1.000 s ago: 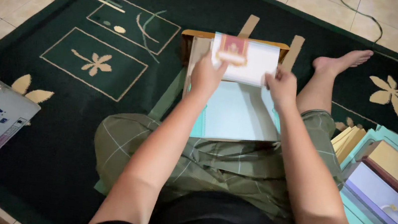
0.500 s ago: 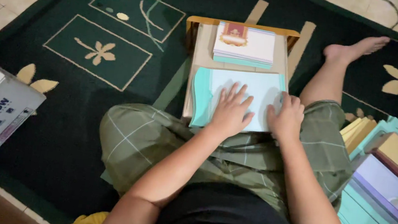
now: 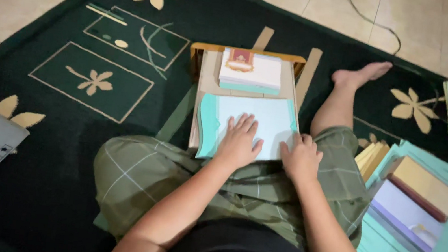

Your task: Folding paper sheets and placing them into a wooden jig along with printed cards

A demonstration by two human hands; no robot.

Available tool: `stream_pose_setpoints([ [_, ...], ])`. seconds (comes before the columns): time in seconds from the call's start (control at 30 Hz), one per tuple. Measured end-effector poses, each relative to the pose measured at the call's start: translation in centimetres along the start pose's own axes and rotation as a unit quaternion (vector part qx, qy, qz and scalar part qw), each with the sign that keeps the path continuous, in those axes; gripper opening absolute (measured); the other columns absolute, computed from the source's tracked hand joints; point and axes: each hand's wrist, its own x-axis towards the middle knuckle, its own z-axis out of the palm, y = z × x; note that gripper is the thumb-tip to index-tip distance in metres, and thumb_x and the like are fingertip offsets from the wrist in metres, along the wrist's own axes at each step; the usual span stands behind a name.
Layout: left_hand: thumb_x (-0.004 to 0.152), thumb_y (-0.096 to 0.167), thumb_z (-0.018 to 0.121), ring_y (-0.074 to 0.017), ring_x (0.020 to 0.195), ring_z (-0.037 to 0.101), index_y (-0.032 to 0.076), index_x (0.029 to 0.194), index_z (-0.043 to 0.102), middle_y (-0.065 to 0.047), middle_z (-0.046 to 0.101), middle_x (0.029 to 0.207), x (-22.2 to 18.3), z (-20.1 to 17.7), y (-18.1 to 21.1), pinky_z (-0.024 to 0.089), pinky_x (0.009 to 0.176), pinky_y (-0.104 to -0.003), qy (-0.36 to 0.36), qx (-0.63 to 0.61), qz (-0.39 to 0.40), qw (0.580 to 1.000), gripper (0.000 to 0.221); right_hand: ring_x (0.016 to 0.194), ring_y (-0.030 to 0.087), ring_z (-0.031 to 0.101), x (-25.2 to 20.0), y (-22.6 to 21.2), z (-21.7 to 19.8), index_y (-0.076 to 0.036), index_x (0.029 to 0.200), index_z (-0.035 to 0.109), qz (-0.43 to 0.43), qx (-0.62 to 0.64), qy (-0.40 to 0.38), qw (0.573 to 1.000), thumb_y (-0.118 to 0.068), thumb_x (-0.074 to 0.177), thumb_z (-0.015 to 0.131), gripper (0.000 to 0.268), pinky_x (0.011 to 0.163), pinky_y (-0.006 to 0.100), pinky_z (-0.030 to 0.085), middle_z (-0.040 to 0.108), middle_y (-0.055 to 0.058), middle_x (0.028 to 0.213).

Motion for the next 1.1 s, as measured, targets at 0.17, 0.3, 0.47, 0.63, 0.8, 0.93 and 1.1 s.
stream_pose_setpoints([
  [0.17,0.092,0.041,0.058,-0.0366,0.142,0.048,0.001,0.136,0.063,-0.021,0.057,0.146,-0.1,0.5,-0.5,0.030,0.117,-0.064,0.025,-0.008,0.008,1.000,0.060,0.119,0.035,0.063,1.6,1.3,1.2,-0.013,0.145,0.058,0.000,0.027,0.000,1.000,-0.059,0.091,0.060,0.071,0.091,0.055,0.051,0.061,0.012,0.130],
  [0.3,0.091,0.042,0.059,-0.0367,0.142,0.048,0.002,0.135,0.064,-0.022,0.057,0.145,0.2,0.5,-0.4,0.029,0.117,-0.064,0.027,-0.025,0.006,0.999,0.059,0.121,0.041,0.063,5.5,5.2,4.6,-0.006,0.145,0.060,0.025,0.174,-0.040,0.984,-0.054,0.092,0.066,0.071,0.095,0.051,0.055,0.058,0.017,0.133],
  [0.47,0.096,0.045,0.056,-0.0350,0.143,0.049,0.006,0.132,0.067,-0.019,0.060,0.144,0.5,-1.1,-0.5,0.027,0.119,-0.062,0.007,-0.083,-0.014,0.996,0.055,0.105,0.026,0.068,1.8,-0.8,-3.3,-0.002,0.123,0.070,-0.007,0.630,-0.008,0.777,-0.025,0.106,0.057,0.031,0.087,0.036,0.053,0.071,0.018,0.113],
  [0.63,0.108,0.069,0.019,-0.0250,0.152,0.037,0.016,0.145,0.059,-0.008,0.055,0.153,1.6,-1.7,-2.7,0.009,0.126,-0.054,-0.089,-0.279,-0.099,0.951,0.076,0.107,0.019,0.059,-0.4,-4.0,-4.6,0.004,0.130,0.066,-0.114,0.692,-0.061,0.710,-0.024,0.107,0.050,0.039,0.083,0.026,0.047,0.066,0.014,0.128],
  [0.8,0.095,0.083,0.014,-0.0333,0.157,0.019,0.009,0.155,0.046,-0.021,0.036,0.163,0.0,-11.2,-0.1,-0.003,0.128,-0.053,-0.161,-0.439,-0.188,0.863,0.100,0.110,0.026,0.060,-1.2,-5.4,-5.9,0.005,0.127,0.069,-0.187,0.623,-0.085,0.754,-0.018,0.110,0.044,0.039,0.087,0.033,0.049,0.065,0.017,0.127],
  [0.93,0.093,0.084,0.028,-0.0445,0.157,0.004,0.004,0.150,0.052,-0.023,0.032,0.165,0.4,-11.5,-0.3,-0.002,0.128,-0.054,-0.181,-0.448,-0.200,0.852,0.102,0.109,0.025,0.061,-0.9,-5.3,-5.5,0.006,0.127,0.069,-0.198,0.604,-0.092,0.767,-0.019,0.110,0.044,0.039,0.089,0.035,0.050,0.065,0.016,0.125],
  [1.1,0.089,0.088,0.036,-0.0506,0.155,-0.001,0.001,0.145,0.058,-0.021,0.031,0.166,0.5,-10.4,-1.0,0.004,0.126,-0.062,-0.170,-0.461,-0.212,0.845,0.106,0.120,0.033,0.055,-1.5,-5.4,-6.4,0.011,0.128,0.064,-0.192,0.595,-0.011,0.781,-0.017,0.113,0.036,0.042,0.099,0.044,0.046,0.062,0.024,0.130],
])
